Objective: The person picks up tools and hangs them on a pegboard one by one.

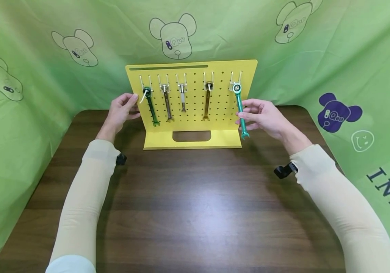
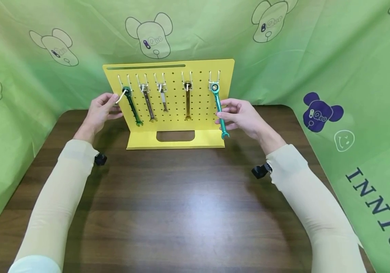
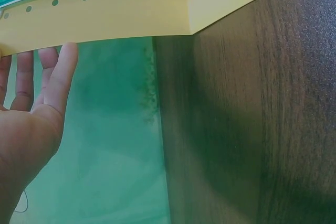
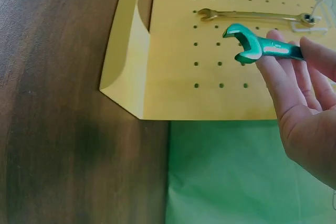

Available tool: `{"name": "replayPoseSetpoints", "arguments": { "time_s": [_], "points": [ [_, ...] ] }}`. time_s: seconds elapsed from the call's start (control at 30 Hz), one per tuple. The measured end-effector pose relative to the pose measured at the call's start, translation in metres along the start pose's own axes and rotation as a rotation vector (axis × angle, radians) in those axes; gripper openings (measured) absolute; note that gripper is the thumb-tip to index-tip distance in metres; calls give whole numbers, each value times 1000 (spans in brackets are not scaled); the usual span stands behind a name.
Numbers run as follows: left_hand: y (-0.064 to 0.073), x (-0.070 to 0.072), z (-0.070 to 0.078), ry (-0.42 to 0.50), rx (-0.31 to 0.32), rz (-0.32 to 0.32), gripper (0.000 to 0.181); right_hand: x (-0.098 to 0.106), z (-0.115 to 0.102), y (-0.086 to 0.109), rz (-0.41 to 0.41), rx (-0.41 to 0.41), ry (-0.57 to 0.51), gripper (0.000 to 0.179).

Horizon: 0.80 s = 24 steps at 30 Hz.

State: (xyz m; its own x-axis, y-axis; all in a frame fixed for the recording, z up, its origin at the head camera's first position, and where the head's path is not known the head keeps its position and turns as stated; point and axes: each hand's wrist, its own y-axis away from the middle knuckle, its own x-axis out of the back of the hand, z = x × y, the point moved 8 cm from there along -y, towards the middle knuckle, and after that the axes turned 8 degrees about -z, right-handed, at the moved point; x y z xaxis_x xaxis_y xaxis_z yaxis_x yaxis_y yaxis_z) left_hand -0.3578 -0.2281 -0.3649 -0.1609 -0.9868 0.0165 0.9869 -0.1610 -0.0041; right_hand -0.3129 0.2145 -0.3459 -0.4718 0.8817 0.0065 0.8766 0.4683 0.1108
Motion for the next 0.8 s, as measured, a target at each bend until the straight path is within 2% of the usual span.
{"name": "replayPoseSetpoints", "arguments": {
  "time_s": [0.27, 0.47, 0.6, 0.7, 0.8],
  "points": [
    [-1, 0, 0, 1, -4, 0, 28, -2, 6, -17, 26, 16, -66, 46],
    [0, -1, -1, -12, 1, -4, 27, -2, 13, -22, 40, 9, -95, 41],
    [-1, 0, -2, -12, -10, -6, 29, 2, 17, -23, 84, 13, -113, 31],
    [-2, 1, -2, 4, -11, -6, 29, 5, 22, -23, 116, 1, -102, 28],
    [-3, 1, -2, 7, -8, -10, 28, 6, 28, -23, 113, -20, -81, 30]
  ]
}}
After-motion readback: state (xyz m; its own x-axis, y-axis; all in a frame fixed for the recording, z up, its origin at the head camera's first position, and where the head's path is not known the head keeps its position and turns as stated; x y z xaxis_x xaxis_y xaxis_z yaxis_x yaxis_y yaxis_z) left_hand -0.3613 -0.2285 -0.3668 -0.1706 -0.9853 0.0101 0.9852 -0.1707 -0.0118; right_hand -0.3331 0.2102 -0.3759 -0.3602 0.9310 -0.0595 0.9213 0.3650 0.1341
